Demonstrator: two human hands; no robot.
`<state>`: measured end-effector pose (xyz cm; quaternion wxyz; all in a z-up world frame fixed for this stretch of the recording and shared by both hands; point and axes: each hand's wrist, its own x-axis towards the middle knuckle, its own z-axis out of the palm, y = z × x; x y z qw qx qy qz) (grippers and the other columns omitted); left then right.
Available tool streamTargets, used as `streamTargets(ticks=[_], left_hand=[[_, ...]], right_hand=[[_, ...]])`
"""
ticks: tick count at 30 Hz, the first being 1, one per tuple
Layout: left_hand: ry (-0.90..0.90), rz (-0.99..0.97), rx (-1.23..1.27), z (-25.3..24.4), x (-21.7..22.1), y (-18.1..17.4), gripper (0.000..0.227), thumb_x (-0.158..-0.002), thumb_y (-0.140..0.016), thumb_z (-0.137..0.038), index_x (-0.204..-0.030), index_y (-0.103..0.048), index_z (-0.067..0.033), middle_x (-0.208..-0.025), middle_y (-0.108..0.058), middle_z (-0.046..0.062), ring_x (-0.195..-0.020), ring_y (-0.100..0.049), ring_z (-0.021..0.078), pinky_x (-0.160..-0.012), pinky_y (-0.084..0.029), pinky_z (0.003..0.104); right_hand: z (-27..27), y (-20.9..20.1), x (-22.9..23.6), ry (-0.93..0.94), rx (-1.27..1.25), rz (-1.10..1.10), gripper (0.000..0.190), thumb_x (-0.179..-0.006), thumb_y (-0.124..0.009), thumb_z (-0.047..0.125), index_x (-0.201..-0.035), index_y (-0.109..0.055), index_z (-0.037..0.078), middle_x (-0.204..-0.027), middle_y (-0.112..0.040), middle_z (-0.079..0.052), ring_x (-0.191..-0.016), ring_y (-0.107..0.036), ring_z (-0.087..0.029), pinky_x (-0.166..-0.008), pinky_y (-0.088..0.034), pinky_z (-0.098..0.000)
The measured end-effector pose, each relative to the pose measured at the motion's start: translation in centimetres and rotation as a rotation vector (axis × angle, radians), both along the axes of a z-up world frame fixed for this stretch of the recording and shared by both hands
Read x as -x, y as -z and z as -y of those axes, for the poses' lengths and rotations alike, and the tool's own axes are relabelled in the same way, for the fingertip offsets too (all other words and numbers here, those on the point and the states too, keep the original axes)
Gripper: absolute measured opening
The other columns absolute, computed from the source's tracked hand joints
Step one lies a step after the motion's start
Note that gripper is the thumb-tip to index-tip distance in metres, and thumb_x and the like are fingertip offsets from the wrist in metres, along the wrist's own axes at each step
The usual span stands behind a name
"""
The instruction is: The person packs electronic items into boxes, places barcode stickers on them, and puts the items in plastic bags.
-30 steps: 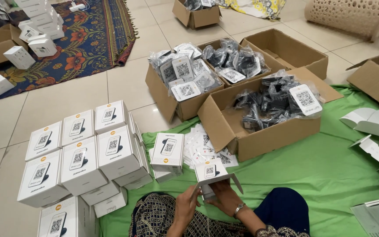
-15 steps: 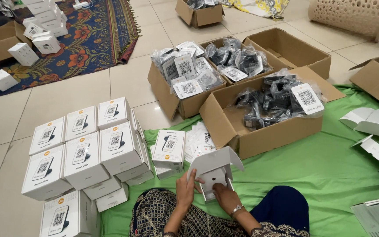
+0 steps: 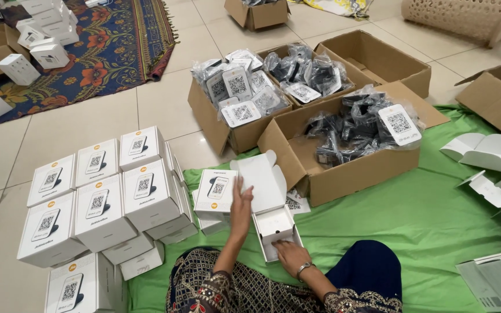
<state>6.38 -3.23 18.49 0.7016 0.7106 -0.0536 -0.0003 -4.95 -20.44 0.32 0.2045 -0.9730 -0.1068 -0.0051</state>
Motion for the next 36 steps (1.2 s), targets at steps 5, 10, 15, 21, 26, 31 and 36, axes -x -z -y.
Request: streamTargets(ticks=[5, 10, 15, 21, 26, 31, 36], left_hand=[[0.244, 0.220, -0.477, 1.9, 2.8, 9.1, 0.040, -0.097, -0.051, -0.021, -0.133, -0.063, -0.0080, -0.131, -0.068, 0.019, -0.120, -0.066, 0.0338, -0.103, -0.051, 0.042], [0.309, 0.429, -0.806, 1.8, 5.3, 15.5, 0.025, -0.078, -0.064, -0.002, -0.102, -0.068, -0.0017, -0.115, -0.065, 0.022, -0.105, -0.064, 0.0424, -0.089, -0.052, 0.048], [0.244, 0.418, -0.956, 2.0, 4.4, 17.4, 0.016, -0.080, -0.066, -0.001, -0.094, -0.058, -0.0017, -0.093, -0.061, 0.020, -0.082, -0.064, 0.0413, -0.068, -0.053, 0.051], [0.129, 0.664, -0.782, 2.2, 3.8, 18.7, 0.022, -0.082, -0.059, 0.000, -0.103, -0.056, 0.0015, -0.088, -0.060, 0.020, -0.077, -0.063, 0.0406, -0.062, -0.051, 0.051], [0.103, 0.668, -0.734, 3.3, 2.6, 22.3, 0.020, -0.085, -0.054, -0.002, -0.104, -0.055, 0.0029, -0.088, -0.058, 0.022, -0.073, -0.061, 0.0415, -0.060, -0.048, 0.052], [0.102, 0.704, -0.687, 3.9, 1.1, 24.9, 0.021, -0.088, -0.052, -0.007, -0.105, -0.055, 0.0047, -0.087, -0.058, 0.024, -0.071, -0.060, 0.0425, -0.058, -0.047, 0.053], [0.145, 0.633, -0.832, 5.2, -1.4, 29.4, 0.010, -0.079, -0.060, -0.011, -0.078, -0.061, -0.0003, -0.079, -0.062, 0.023, -0.074, -0.061, 0.0441, -0.063, -0.050, 0.056]], right_hand=[[-0.5, -1.8, -0.4, 0.026, 0.052, -0.134, 0.032, -0.097, -0.047, 0.025, -0.122, -0.064, 0.013, -0.124, -0.067, -0.010, -0.112, -0.063, -0.030, -0.093, -0.052, -0.0456], [-0.6, -2.8, 0.2, 0.075, 0.103, -0.258, 0.028, -0.099, -0.048, 0.026, -0.116, -0.066, 0.013, -0.114, -0.071, -0.007, -0.112, -0.064, -0.028, -0.095, -0.051, -0.0451], [-0.8, -2.9, 0.3, 0.089, 0.001, -0.139, 0.031, -0.098, -0.050, 0.023, -0.123, -0.066, 0.014, -0.115, -0.071, -0.009, -0.110, -0.064, -0.028, -0.097, -0.050, -0.0441], [-0.6, -0.3, 0.1, 0.074, 0.020, -0.010, 0.042, -0.097, -0.050, 0.023, -0.135, -0.060, 0.009, -0.135, -0.063, -0.011, -0.130, -0.053, -0.029, -0.108, -0.041, -0.0416], [-0.6, -0.4, -0.3, 0.081, 0.026, -0.054, 0.043, -0.100, -0.049, 0.025, -0.138, -0.057, 0.007, -0.141, -0.059, -0.012, -0.136, -0.047, -0.029, -0.112, -0.037, -0.0407], [-0.9, -0.9, -0.4, 0.057, 0.073, -0.072, 0.045, -0.099, -0.049, 0.028, -0.137, -0.057, 0.005, -0.142, -0.057, -0.013, -0.136, -0.045, -0.031, -0.113, -0.034, -0.0415], [-0.1, 0.5, -0.3, 0.025, -0.157, 0.053, 0.040, -0.079, -0.072, 0.023, -0.115, -0.069, 0.005, -0.137, -0.063, -0.014, -0.124, -0.056, -0.035, -0.099, -0.044, -0.0445]])
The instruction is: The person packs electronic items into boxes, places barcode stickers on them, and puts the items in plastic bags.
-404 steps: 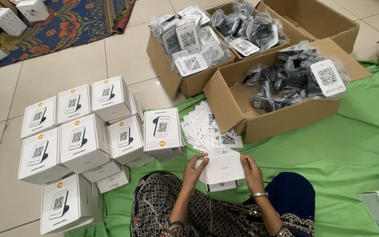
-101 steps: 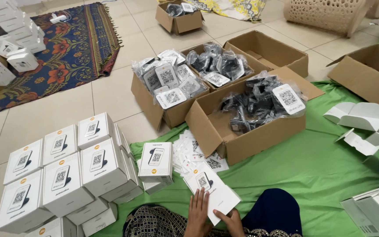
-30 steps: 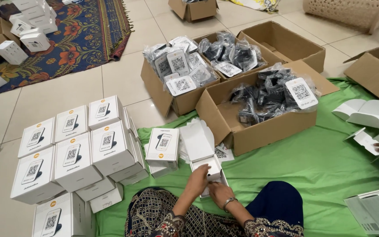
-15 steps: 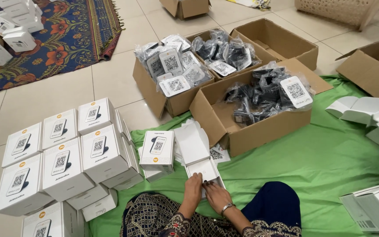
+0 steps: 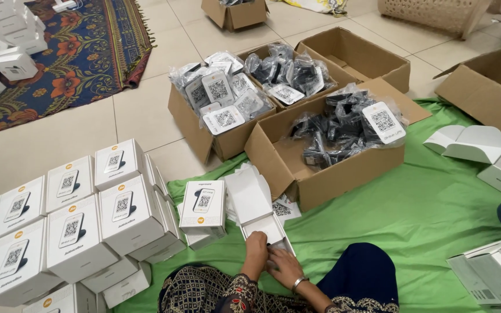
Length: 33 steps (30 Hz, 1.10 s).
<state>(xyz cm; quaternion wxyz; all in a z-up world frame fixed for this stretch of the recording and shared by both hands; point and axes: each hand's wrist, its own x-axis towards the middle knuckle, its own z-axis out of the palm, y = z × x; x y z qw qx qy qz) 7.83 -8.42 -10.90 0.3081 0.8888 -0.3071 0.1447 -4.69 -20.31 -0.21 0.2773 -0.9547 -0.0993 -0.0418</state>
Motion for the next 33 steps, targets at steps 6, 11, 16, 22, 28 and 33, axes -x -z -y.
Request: streamTargets(ticks=[6, 11, 16, 22, 28, 33], left_hand=[[-0.047, -0.212, -0.330, 0.7, -2.7, -0.8, 0.004, -0.074, -0.072, -0.004, -0.078, -0.072, -0.0059, -0.089, -0.071, 0.021, -0.087, -0.068, 0.0419, -0.077, -0.057, 0.050], [0.029, -0.579, -0.752, 2.2, -4.4, -6.3, 0.029, -0.065, -0.090, -0.013, -0.089, -0.075, -0.0065, -0.104, -0.073, 0.019, -0.101, -0.070, 0.0351, -0.088, -0.059, 0.041], [0.059, -0.663, -0.870, 2.1, -5.3, -3.9, 0.038, -0.060, -0.096, -0.022, -0.090, -0.077, -0.0078, -0.108, -0.074, 0.019, -0.105, -0.071, 0.0329, -0.090, -0.059, 0.038], [0.054, -0.707, -0.862, 2.6, -5.6, -5.9, 0.046, -0.057, -0.097, -0.022, -0.094, -0.075, -0.0065, -0.111, -0.072, 0.020, -0.107, -0.070, 0.0335, -0.091, -0.059, 0.039], [0.015, -0.712, -0.832, 2.0, -5.2, -5.1, 0.048, -0.057, -0.097, -0.023, -0.095, -0.074, -0.0060, -0.113, -0.071, 0.020, -0.108, -0.069, 0.0340, -0.094, -0.058, 0.038], [0.004, -0.705, -0.803, 2.0, -5.3, -4.9, 0.051, -0.055, -0.099, -0.022, -0.096, -0.073, -0.0066, -0.113, -0.071, 0.020, -0.110, -0.068, 0.0348, -0.095, -0.057, 0.038]], right_hand=[[6.1, -9.6, -5.3, 0.455, -0.423, 0.014, 0.020, -0.090, -0.064, 0.011, -0.102, -0.078, 0.020, -0.112, -0.073, -0.003, -0.085, -0.074, -0.016, -0.070, -0.062, -0.0301], [16.8, -11.7, -15.9, 0.483, -0.102, 0.310, 0.026, -0.089, -0.068, 0.013, -0.114, -0.071, 0.018, -0.119, -0.066, -0.009, -0.109, -0.066, -0.029, -0.089, -0.056, -0.0414], [24.2, -9.9, -26.9, 0.554, 0.235, 0.046, 0.051, -0.084, -0.072, 0.023, -0.133, -0.061, 0.020, -0.127, -0.057, -0.018, -0.119, -0.057, -0.038, -0.097, -0.052, -0.0488], [32.3, 8.1, -39.3, 0.582, 0.624, -0.216, 0.033, -0.102, -0.054, 0.025, -0.131, -0.067, 0.018, -0.130, -0.063, -0.021, -0.122, -0.060, -0.041, -0.098, -0.053, -0.0492], [30.9, 5.9, -38.5, 0.642, 0.609, -0.153, 0.030, -0.099, -0.050, 0.022, -0.124, -0.067, 0.015, -0.116, -0.070, -0.020, -0.110, -0.066, -0.038, -0.088, -0.056, -0.0458], [30.5, 3.4, -37.6, 0.537, 0.572, -0.024, 0.021, -0.091, -0.060, 0.017, -0.105, -0.073, 0.009, -0.100, -0.076, -0.017, -0.094, -0.074, -0.034, -0.080, -0.060, -0.0453]])
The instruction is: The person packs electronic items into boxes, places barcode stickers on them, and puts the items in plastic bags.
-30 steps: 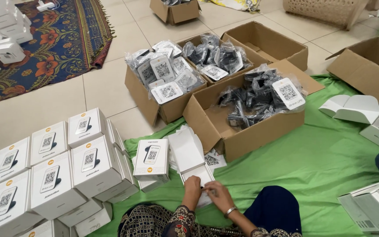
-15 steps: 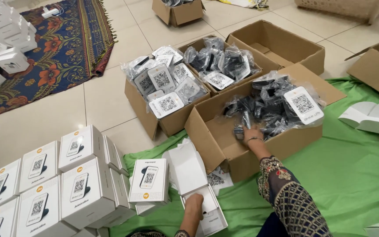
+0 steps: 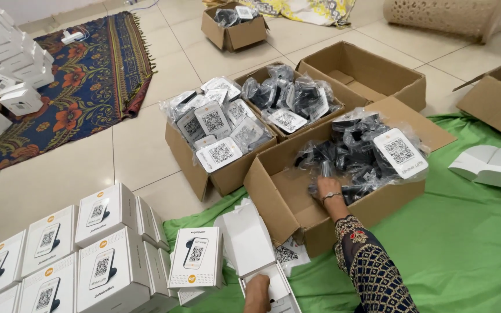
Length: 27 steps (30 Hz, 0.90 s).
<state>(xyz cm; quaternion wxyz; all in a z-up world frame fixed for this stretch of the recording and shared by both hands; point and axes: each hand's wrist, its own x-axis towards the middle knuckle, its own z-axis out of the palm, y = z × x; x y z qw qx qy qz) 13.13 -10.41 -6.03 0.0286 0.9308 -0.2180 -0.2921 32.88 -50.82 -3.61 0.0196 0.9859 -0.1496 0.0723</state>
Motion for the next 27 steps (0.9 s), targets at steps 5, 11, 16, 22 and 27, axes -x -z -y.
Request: streamTargets(ticks=[5, 11, 16, 22, 27], left_hand=[[0.014, -0.029, -0.026, 0.2, -0.2, 1.2, 0.048, -0.056, -0.098, -0.024, -0.093, -0.074, -0.0066, -0.110, -0.072, 0.018, -0.108, -0.070, 0.0335, -0.093, -0.059, 0.038], [0.010, -0.006, -0.010, 0.2, -0.1, 1.2, 0.044, -0.057, -0.097, -0.022, -0.093, -0.076, -0.0065, -0.110, -0.073, 0.018, -0.107, -0.070, 0.0326, -0.092, -0.058, 0.037], [-0.016, -0.004, -0.007, 0.4, 0.6, -0.7, 0.045, -0.057, -0.097, -0.018, -0.095, -0.075, -0.0058, -0.112, -0.072, 0.019, -0.107, -0.070, 0.0329, -0.091, -0.059, 0.038], [-0.029, -0.014, -0.011, 0.3, 0.3, -0.7, 0.043, -0.059, -0.095, -0.015, -0.095, -0.076, -0.0050, -0.111, -0.072, 0.020, -0.108, -0.070, 0.0336, -0.093, -0.058, 0.038], [-0.028, 0.001, -0.011, 0.6, 0.6, -1.2, 0.042, -0.058, -0.095, -0.013, -0.094, -0.075, -0.0060, -0.111, -0.072, 0.019, -0.107, -0.070, 0.0337, -0.092, -0.058, 0.038]], right_hand=[[-1.7, -4.2, 4.0, -0.083, -0.018, 0.021, 0.017, -0.083, -0.064, 0.017, -0.089, -0.077, 0.008, -0.095, -0.075, -0.018, -0.092, -0.073, -0.035, -0.082, -0.059, -0.0467], [-6.1, -11.9, 7.7, -0.095, -0.184, 0.048, 0.030, -0.086, -0.062, 0.038, -0.091, -0.077, 0.012, -0.099, -0.076, -0.016, -0.097, -0.071, -0.036, -0.087, -0.057, -0.0491], [-6.8, -11.9, 7.8, -0.204, -0.317, -0.062, 0.052, -0.081, -0.066, 0.058, -0.117, -0.069, 0.022, -0.127, -0.058, -0.020, -0.113, -0.063, -0.039, -0.093, -0.052, -0.0495], [-6.6, -9.8, 6.2, -0.250, -0.381, -0.504, 0.096, -0.066, -0.080, 0.047, -0.153, -0.042, 0.033, -0.130, -0.066, -0.019, -0.120, -0.064, -0.037, -0.102, -0.052, -0.0448], [-6.1, -8.0, 6.9, -0.250, -0.394, -0.319, 0.093, -0.060, -0.086, 0.023, -0.147, -0.051, 0.023, -0.123, -0.068, -0.022, -0.114, -0.066, -0.039, -0.097, -0.056, -0.0424]])
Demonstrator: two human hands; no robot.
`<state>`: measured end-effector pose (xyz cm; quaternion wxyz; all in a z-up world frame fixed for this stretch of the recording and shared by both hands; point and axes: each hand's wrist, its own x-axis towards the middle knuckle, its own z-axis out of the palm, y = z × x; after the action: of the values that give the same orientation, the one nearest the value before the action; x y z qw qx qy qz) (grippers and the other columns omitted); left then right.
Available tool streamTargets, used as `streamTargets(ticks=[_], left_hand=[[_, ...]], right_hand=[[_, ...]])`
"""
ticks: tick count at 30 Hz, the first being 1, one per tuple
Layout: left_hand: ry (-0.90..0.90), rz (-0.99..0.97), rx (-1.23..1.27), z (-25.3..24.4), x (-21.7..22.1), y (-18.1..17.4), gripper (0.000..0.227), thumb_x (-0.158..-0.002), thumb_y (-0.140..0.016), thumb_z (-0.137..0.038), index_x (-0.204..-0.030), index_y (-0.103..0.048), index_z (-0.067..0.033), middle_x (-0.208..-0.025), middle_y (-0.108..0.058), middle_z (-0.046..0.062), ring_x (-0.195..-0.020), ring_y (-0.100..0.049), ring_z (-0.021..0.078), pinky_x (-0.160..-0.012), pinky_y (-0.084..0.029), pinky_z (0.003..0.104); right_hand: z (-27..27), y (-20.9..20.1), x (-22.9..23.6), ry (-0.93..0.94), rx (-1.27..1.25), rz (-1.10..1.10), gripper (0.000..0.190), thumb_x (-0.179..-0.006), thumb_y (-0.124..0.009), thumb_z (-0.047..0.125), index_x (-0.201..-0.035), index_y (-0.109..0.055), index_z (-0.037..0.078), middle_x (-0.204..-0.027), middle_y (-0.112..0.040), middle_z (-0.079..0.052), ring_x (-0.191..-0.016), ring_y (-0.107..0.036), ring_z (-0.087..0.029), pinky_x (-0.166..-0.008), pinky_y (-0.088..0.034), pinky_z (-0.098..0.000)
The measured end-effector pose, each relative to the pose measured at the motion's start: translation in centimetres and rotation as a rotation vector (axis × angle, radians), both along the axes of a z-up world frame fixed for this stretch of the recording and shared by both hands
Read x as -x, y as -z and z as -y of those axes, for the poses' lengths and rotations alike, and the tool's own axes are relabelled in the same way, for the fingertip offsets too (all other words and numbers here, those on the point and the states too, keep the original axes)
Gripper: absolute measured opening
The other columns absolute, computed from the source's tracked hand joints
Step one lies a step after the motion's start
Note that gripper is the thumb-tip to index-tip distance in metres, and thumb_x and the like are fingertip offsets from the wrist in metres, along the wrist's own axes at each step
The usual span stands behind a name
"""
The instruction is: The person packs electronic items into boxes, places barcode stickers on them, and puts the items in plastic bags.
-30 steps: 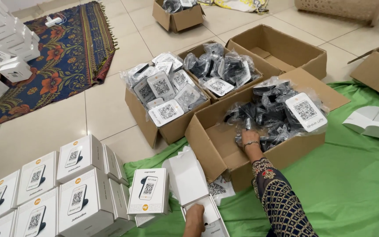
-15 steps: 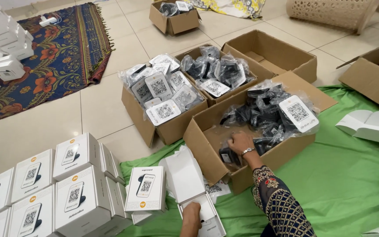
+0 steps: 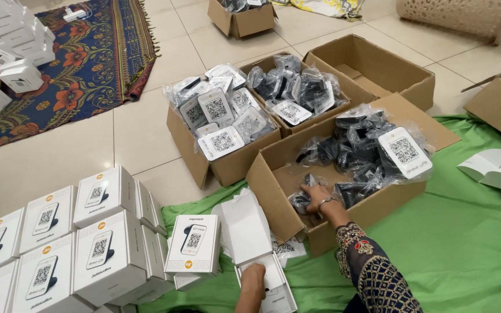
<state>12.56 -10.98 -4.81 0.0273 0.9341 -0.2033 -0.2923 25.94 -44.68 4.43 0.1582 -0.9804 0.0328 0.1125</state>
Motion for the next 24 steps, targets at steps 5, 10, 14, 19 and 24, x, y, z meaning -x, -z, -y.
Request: streamTargets(ticks=[5, 10, 14, 19, 24], left_hand=[[0.003, 0.043, 0.019, -0.1, 0.4, 0.8, 0.039, -0.059, -0.095, -0.013, -0.092, -0.076, -0.0065, -0.109, -0.072, 0.019, -0.106, -0.070, 0.0339, -0.092, -0.059, 0.039], [-0.014, 0.140, 0.078, -0.5, 1.1, 1.2, 0.033, -0.060, -0.092, -0.009, -0.089, -0.076, -0.0069, -0.106, -0.072, 0.020, -0.104, -0.070, 0.0350, -0.090, -0.058, 0.040], [-0.027, 0.228, 0.149, -0.6, 1.4, 0.3, 0.029, -0.061, -0.089, -0.006, -0.086, -0.075, -0.0073, -0.102, -0.072, 0.020, -0.099, -0.070, 0.0366, -0.086, -0.059, 0.041], [0.040, 0.281, 0.305, -3.6, 4.4, -2.4, 0.030, -0.066, -0.090, -0.012, -0.089, -0.072, -0.0034, -0.097, -0.071, 0.020, -0.096, -0.069, 0.0373, -0.083, -0.057, 0.044], [-0.610, -0.401, 0.989, -4.3, 7.9, -10.1, 0.063, -0.095, -0.048, -0.058, -0.112, -0.067, -0.0007, -0.104, -0.077, 0.021, -0.098, -0.075, 0.0329, -0.084, -0.058, 0.040]], right_hand=[[-0.3, -3.4, 1.6, 0.169, -0.244, 0.253, 0.080, -0.059, -0.085, 0.021, -0.135, -0.060, 0.019, -0.110, -0.074, -0.021, -0.099, -0.073, -0.038, -0.088, -0.059, -0.0420], [-5.7, -11.2, 8.3, 0.272, -0.505, 0.827, 0.056, -0.061, -0.089, 0.022, -0.112, -0.067, 0.010, -0.103, -0.077, -0.019, -0.094, -0.076, -0.034, -0.080, -0.059, -0.0422], [-11.7, -12.9, 18.2, 0.362, -0.751, 1.020, 0.057, -0.071, -0.090, 0.021, -0.119, -0.060, 0.012, -0.113, -0.071, -0.010, -0.103, -0.073, -0.023, -0.086, -0.061, -0.0361], [-20.0, -13.8, 32.5, 0.387, -1.521, 0.897, 0.079, -0.070, -0.084, 0.004, -0.138, -0.043, 0.007, -0.128, -0.052, -0.010, -0.119, -0.058, -0.024, -0.098, -0.051, -0.0382], [-20.7, -5.3, 37.9, 0.293, -1.628, 0.605, 0.088, -0.069, -0.082, 0.001, -0.145, -0.038, -0.003, -0.139, -0.051, -0.020, -0.130, -0.053, -0.030, -0.109, -0.040, -0.0409]])
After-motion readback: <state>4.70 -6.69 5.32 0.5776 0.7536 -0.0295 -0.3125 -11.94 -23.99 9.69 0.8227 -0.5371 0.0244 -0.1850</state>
